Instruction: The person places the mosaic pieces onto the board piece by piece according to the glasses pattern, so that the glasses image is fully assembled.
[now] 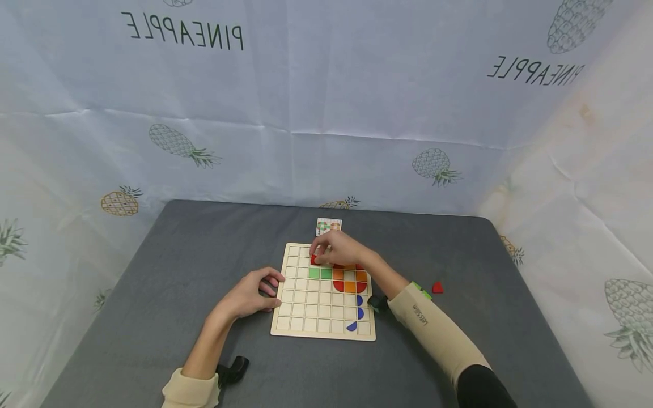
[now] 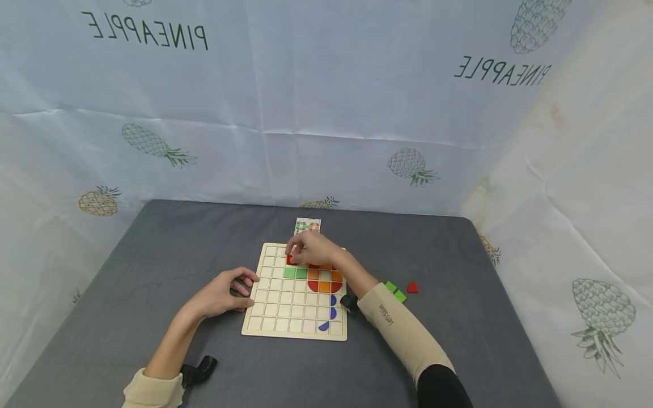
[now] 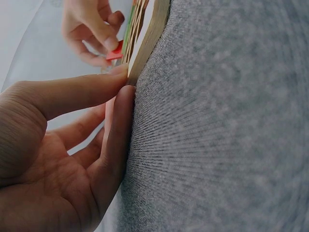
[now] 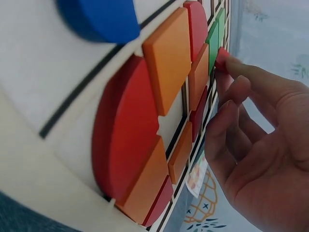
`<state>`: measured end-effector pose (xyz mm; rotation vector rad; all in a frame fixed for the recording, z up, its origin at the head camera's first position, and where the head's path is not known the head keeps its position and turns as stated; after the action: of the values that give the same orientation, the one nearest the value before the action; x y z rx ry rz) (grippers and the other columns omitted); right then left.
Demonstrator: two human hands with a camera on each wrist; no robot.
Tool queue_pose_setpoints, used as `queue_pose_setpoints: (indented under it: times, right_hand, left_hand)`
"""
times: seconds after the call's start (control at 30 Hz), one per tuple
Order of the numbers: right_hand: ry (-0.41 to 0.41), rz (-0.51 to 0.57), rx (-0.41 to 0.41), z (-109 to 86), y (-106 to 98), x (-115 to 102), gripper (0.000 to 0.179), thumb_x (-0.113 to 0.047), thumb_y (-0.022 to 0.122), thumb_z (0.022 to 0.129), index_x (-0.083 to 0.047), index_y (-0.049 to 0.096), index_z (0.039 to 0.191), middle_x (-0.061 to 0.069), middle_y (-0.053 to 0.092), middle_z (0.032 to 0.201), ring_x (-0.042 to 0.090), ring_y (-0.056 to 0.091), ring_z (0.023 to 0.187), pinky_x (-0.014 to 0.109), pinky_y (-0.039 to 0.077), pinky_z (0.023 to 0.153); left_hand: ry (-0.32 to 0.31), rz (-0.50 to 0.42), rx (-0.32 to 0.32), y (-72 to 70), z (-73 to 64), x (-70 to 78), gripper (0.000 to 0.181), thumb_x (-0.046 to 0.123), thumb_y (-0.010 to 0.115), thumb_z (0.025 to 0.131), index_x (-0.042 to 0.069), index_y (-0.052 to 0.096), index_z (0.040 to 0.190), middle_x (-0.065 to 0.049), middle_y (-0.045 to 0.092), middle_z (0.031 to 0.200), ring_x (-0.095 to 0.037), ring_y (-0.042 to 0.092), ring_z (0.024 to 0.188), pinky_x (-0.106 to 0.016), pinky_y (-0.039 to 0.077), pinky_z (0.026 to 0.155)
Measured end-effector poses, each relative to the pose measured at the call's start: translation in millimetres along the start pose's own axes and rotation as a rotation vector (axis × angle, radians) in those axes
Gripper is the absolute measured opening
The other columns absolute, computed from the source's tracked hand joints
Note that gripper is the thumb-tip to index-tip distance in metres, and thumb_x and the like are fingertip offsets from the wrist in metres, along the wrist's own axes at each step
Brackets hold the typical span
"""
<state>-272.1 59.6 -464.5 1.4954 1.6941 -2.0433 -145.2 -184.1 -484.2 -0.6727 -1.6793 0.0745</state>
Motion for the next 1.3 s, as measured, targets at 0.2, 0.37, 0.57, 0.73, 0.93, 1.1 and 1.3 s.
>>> queue_pose_setpoints:
  times: [0.2, 0.37, 0.57, 0.73, 0.93, 1.1, 1.3]
  right_hand:
    - [-0.031, -0.036, -0.002, 1.2, 1.9, -2.8, 0.016, -0.01, 0.071, 0.105, -0.006, 0.082, 0.116, 0.011, 0.083, 0.101, 0.017, 0.073, 0.081, 0.019, 0.052, 0.069]
    - [-0.023, -0.06, 0.012, -0.5, 3.5, -3.3, 0.017, -0.011, 0.071, 0.104, -0.004, 0.082, 0.116, 0.011, 0.083, 0.099, 0.015, 0.072, 0.077, 0.019, 0.052, 0.069]
    - [0.008, -0.103, 0.038, -4.1, 2.3, -5.8, 0.015, -0.01, 0.075, 0.101, -0.005, 0.083, 0.113, 0.009, 0.083, 0.095, 0.011, 0.07, 0.078, 0.02, 0.054, 0.071]
    - [0.038, -0.094, 0.055, -8.5, 0.6, -8.8, 0.014, -0.01, 0.076, 0.1, -0.006, 0.083, 0.112, 0.008, 0.083, 0.096, 0.01, 0.071, 0.079, 0.02, 0.057, 0.072]
    - [0.054, -0.094, 0.079, -22.9, -3.5, -8.9, 0.014, -0.016, 0.075, 0.103, -0.01, 0.082, 0.112, 0.004, 0.082, 0.098, 0.007, 0.069, 0.08, 0.022, 0.057, 0.075]
    - [0.076, -0.089, 0.108, -41.8, -12.7, -8.4, 0.014, -0.017, 0.075, 0.102, -0.011, 0.082, 0.112, 0.003, 0.08, 0.099, 0.009, 0.067, 0.078, 0.023, 0.056, 0.074]
    - [0.124, -0.066, 0.126, -70.0, -24.3, -5.9, 0.016, -0.017, 0.077, 0.101, -0.008, 0.082, 0.114, 0.005, 0.079, 0.097, 0.011, 0.065, 0.071, 0.023, 0.055, 0.067]
  left_hand:
    - [0.003, -0.001, -0.001, -0.9, -0.1, -1.1, 0.047, -0.004, 0.085, 0.086, 0.001, 0.068, 0.129, -0.017, 0.061, 0.114, -0.021, 0.065, 0.093, -0.035, 0.063, 0.065]
    - [-0.001, -0.009, -0.004, 0.2, -0.9, 0.5, 0.047, -0.005, 0.085, 0.086, 0.0, 0.067, 0.129, -0.017, 0.06, 0.114, -0.021, 0.064, 0.093, -0.035, 0.063, 0.065]
    - [-0.007, -0.011, 0.0, 1.2, -1.6, 0.2, 0.047, -0.004, 0.085, 0.086, 0.0, 0.067, 0.129, -0.017, 0.06, 0.114, -0.02, 0.063, 0.093, -0.035, 0.063, 0.065]
    - [-0.007, -0.003, 0.008, 0.7, -2.5, 0.0, 0.047, -0.004, 0.085, 0.086, 0.001, 0.067, 0.129, -0.016, 0.06, 0.114, -0.02, 0.063, 0.093, -0.035, 0.063, 0.065]
    - [0.009, 0.005, -0.002, 3.0, -4.0, 1.0, 0.048, -0.004, 0.085, 0.086, -0.001, 0.067, 0.129, -0.016, 0.059, 0.114, -0.018, 0.063, 0.092, -0.035, 0.063, 0.065]
    - [0.001, 0.002, 0.0, 4.0, -5.3, 1.6, 0.047, -0.004, 0.085, 0.086, 0.0, 0.067, 0.13, -0.016, 0.059, 0.114, -0.019, 0.063, 0.092, -0.035, 0.063, 0.065]
    - [-0.005, -0.005, 0.005, 5.1, -6.0, 1.4, 0.047, -0.004, 0.085, 0.086, 0.0, 0.067, 0.129, -0.018, 0.06, 0.115, -0.021, 0.064, 0.094, -0.035, 0.062, 0.065]
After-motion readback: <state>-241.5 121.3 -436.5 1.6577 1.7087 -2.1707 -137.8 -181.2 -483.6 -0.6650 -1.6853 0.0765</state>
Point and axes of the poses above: each hand's wrist, its own z-axis towards the middle knuckle, its own y-axis out of the palm, x = y × z, the point moved 3 cm from there along z, towards the middle knuckle
